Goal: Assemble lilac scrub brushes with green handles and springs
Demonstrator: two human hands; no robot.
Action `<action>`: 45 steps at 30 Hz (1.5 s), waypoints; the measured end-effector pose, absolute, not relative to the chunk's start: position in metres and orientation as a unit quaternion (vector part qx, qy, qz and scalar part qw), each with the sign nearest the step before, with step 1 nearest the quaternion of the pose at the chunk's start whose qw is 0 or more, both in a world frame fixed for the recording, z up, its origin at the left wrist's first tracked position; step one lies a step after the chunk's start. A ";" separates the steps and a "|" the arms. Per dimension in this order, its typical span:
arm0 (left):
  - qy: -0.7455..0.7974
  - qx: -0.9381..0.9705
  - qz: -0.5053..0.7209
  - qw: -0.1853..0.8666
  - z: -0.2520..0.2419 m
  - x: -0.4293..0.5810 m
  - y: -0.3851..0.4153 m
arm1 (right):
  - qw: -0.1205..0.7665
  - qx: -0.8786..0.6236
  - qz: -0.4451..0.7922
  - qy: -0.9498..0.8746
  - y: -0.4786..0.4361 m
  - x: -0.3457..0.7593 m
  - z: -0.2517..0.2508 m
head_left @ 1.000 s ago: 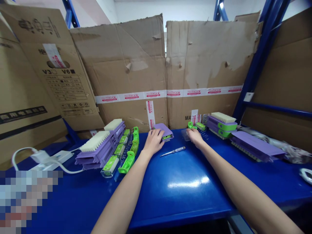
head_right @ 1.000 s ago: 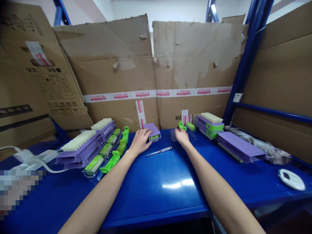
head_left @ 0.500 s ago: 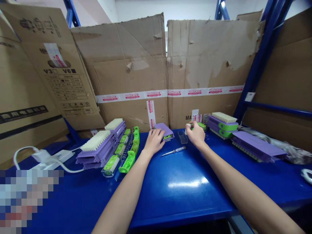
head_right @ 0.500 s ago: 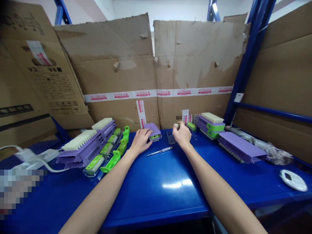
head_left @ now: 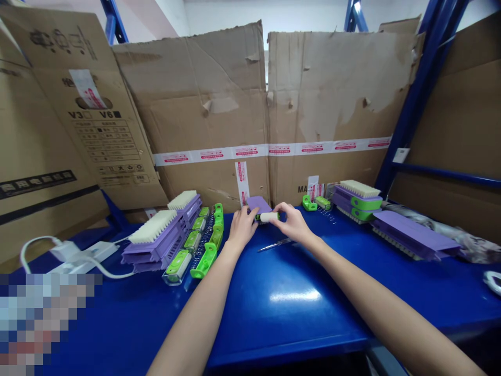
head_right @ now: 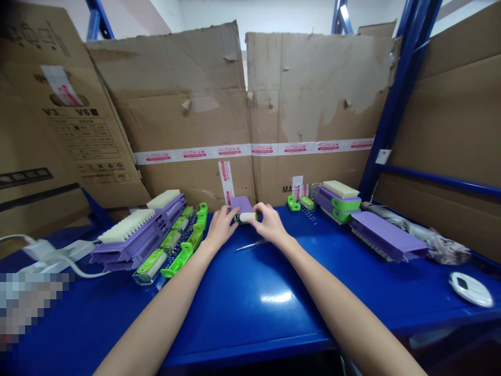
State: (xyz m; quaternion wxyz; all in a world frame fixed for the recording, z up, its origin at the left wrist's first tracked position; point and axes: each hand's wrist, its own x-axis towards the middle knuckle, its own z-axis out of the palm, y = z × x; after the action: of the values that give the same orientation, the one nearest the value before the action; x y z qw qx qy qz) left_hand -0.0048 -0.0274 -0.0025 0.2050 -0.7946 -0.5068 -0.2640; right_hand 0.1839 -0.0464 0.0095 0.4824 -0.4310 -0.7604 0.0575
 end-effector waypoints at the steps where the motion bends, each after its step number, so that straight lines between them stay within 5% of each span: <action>1: -0.508 -0.794 -0.269 0.200 -0.004 -0.006 -0.026 | 0.459 -0.424 0.026 -0.780 -0.046 0.184 0.008; 17: -0.461 -0.817 -0.264 0.223 -0.004 -0.003 -0.027 | 0.248 -0.378 -0.318 -0.834 -0.052 0.175 0.003; 45: -0.441 -0.805 -0.284 0.277 0.007 0.003 -0.038 | 0.282 -0.345 -0.316 -0.837 -0.049 0.187 0.010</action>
State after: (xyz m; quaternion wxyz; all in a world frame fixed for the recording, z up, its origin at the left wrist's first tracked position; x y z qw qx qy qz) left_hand 0.0026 -0.0376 0.0072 0.2771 -0.8049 -0.4411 -0.2843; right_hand 0.1871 -0.0492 0.0102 0.2820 -0.3455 -0.8374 -0.3161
